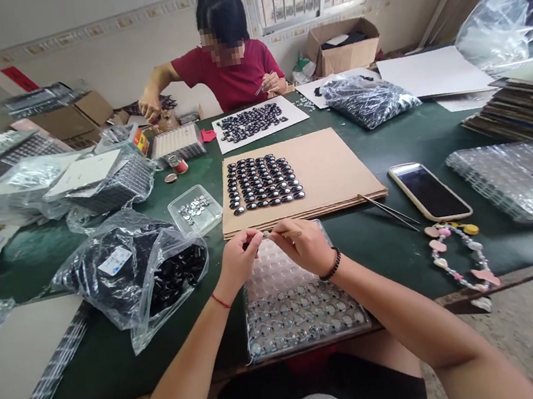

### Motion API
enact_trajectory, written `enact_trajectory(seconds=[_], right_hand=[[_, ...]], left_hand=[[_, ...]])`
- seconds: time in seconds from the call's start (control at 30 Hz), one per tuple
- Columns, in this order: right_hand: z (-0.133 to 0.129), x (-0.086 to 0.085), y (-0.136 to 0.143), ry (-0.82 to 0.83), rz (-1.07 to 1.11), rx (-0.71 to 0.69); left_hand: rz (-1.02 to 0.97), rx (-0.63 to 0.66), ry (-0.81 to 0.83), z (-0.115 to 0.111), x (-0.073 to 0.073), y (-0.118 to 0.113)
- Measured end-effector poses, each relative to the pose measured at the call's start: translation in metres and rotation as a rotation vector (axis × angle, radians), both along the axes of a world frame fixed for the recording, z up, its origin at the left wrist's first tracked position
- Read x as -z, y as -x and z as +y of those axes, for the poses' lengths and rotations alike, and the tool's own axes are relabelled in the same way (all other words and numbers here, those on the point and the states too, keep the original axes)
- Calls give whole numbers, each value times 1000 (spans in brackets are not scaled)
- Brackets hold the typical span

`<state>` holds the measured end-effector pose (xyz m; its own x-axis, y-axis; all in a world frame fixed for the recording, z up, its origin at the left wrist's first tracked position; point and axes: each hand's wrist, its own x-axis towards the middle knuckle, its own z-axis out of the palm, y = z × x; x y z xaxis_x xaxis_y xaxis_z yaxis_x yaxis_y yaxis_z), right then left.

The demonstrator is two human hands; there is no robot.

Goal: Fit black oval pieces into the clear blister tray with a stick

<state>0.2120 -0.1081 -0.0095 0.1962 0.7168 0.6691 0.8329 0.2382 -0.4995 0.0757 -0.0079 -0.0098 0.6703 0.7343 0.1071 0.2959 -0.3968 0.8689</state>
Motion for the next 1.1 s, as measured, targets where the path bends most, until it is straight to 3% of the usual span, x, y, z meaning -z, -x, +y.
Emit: enact_trajectory(seconds=[0.1, 0.33, 0.43, 0.67, 1.1], right_hand=[[1, 0, 0, 10, 1, 19], [0, -1, -4, -62, 83, 89], [-2, -2, -3, -117, 172, 104], [-4, -1, 3, -98, 218, 14], [-4, -1, 3, -46, 93, -74]], left_hand=[[9, -26, -25, 2, 0, 0], [-56, -76, 98, 8, -3, 1], [23, -5, 85, 8, -1, 2], [21, 109, 115, 1, -1, -3], [50, 88, 13, 1, -5, 0]])
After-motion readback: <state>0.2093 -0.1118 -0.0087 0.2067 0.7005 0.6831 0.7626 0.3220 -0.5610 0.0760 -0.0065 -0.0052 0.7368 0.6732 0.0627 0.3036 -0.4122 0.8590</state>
